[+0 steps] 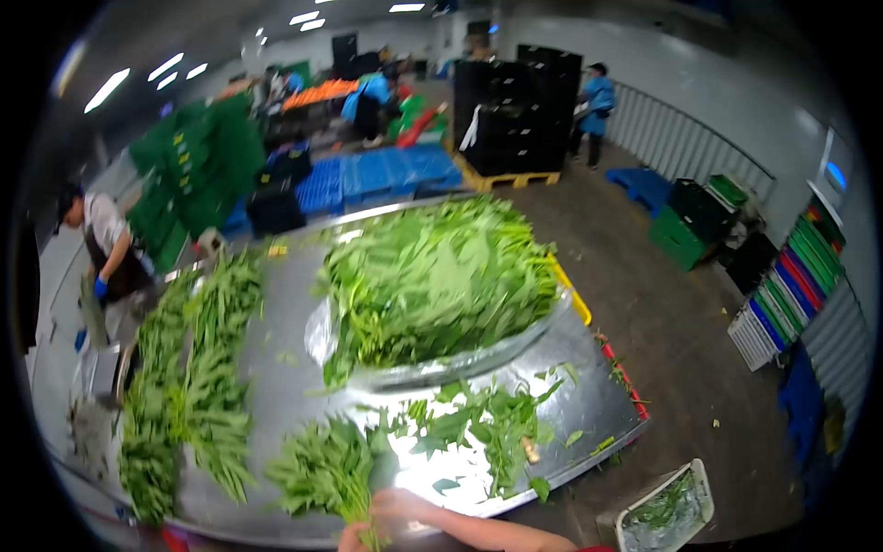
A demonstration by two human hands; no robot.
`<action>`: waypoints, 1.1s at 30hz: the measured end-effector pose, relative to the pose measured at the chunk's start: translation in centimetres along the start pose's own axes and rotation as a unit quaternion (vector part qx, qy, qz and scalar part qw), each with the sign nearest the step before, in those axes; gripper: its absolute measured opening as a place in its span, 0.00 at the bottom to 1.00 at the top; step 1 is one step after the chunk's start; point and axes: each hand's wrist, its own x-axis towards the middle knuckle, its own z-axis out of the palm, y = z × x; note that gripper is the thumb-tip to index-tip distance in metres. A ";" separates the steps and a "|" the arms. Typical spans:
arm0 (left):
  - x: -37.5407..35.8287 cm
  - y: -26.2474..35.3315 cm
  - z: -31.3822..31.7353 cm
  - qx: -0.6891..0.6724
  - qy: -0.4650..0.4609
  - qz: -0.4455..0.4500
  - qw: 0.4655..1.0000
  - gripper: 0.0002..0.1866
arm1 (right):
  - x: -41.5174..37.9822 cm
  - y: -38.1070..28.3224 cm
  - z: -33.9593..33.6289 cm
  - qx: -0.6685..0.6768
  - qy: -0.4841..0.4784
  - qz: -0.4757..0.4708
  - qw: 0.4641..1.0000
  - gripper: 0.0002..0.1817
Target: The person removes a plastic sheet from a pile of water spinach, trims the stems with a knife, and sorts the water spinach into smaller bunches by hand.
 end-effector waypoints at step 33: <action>-3.7 14.9 0.2 0.753 0.315 0.358 0.454 0.13 | -4.4 1.0 -18.3 0.163 0.412 -0.040 0.895 0.20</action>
